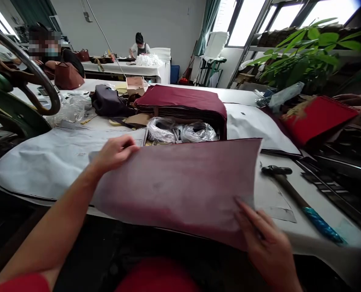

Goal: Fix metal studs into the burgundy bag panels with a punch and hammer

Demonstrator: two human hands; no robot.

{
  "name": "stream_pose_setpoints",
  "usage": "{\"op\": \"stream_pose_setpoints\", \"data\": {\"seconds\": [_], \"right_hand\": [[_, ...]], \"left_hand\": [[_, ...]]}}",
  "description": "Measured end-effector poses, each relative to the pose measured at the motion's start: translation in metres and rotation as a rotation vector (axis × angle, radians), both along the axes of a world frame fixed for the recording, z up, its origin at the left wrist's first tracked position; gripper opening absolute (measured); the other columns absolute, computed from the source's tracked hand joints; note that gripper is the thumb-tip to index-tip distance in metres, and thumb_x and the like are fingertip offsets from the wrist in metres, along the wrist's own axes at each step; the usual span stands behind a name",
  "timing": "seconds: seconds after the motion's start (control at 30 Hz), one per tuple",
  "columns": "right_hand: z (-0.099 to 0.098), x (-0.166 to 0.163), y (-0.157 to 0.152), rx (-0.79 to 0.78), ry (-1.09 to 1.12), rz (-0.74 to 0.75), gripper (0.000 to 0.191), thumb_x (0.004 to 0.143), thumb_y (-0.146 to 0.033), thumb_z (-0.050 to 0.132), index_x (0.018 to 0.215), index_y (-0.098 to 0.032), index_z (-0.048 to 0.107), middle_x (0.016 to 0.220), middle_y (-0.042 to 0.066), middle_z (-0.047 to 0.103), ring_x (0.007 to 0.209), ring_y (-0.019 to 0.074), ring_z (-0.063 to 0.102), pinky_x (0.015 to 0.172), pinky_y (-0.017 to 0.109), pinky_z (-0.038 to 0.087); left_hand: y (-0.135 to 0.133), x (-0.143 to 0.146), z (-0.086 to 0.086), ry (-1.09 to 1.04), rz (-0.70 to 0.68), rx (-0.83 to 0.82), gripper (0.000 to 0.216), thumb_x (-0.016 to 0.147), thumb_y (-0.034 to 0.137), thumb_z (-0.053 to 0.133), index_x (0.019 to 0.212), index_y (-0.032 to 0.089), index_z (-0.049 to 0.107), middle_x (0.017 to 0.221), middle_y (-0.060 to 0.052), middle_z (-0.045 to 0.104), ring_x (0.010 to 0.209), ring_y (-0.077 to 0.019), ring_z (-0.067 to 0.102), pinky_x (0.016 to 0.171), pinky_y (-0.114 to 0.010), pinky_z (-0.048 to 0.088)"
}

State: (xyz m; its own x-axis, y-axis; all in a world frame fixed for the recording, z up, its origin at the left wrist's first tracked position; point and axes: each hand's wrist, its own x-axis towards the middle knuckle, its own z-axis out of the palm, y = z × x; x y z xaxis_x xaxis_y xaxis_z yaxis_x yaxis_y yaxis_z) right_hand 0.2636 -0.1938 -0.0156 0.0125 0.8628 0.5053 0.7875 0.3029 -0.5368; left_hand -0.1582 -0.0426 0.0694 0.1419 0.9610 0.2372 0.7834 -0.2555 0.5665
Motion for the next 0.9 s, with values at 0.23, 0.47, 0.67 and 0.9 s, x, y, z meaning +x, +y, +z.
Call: {"op": "stream_pose_setpoints", "data": {"seconds": [0.23, 0.47, 0.67, 0.9], "right_hand": [[-0.015, 0.057, 0.018, -0.241, -0.031, -0.319, 0.046, 0.095, -0.055, 0.055, 0.133, -0.033, 0.069, 0.11, 0.003, 0.07, 0.103, 0.0269, 0.067, 0.074, 0.032, 0.053], [-0.024, 0.055, 0.015, -0.298, -0.249, -0.234, 0.041, 0.101, -0.05, 0.044, 0.13, -0.037, 0.07, 0.101, 0.003, 0.068, 0.079, 0.0214, 0.068, 0.06, 0.032, 0.049], [0.015, 0.049, 0.046, -0.005, -0.586, -0.169, 0.051, 0.101, -0.057, 0.038, 0.119, -0.028, 0.076, 0.124, 0.015, 0.065, 0.11, 0.0391, 0.064, 0.08, 0.051, 0.055], [0.084, -0.086, 0.203, -0.159, -0.42, 0.493, 0.033, 0.104, -0.031, 0.048, 0.127, -0.027, 0.071, 0.128, 0.004, 0.069, 0.112, 0.0208, 0.066, 0.096, 0.029, 0.051]], "left_hand": [[0.079, 0.115, -0.02, 0.269, -0.197, 0.129, 0.012, 0.095, 0.029, 0.058, 0.094, 0.019, 0.065, 0.09, -0.005, 0.07, 0.086, -0.0226, 0.065, 0.075, -0.031, 0.046], [0.022, 0.136, -0.05, 0.394, -0.157, 0.154, 0.035, 0.098, 0.026, 0.058, 0.129, 0.008, 0.059, 0.138, -0.022, 0.06, 0.133, -0.0349, 0.053, 0.114, -0.053, 0.037], [-0.071, 0.14, -0.087, 0.406, -0.461, 0.122, 0.093, 0.092, 0.079, 0.04, 0.159, 0.015, 0.029, 0.168, -0.014, 0.024, 0.156, -0.0326, 0.022, 0.126, -0.056, 0.023], [-0.072, 0.133, -0.09, 0.3, -0.488, 0.03, 0.096, 0.09, 0.083, 0.035, 0.162, 0.021, 0.022, 0.169, -0.007, 0.02, 0.157, -0.0306, 0.018, 0.129, -0.057, 0.017]]}}
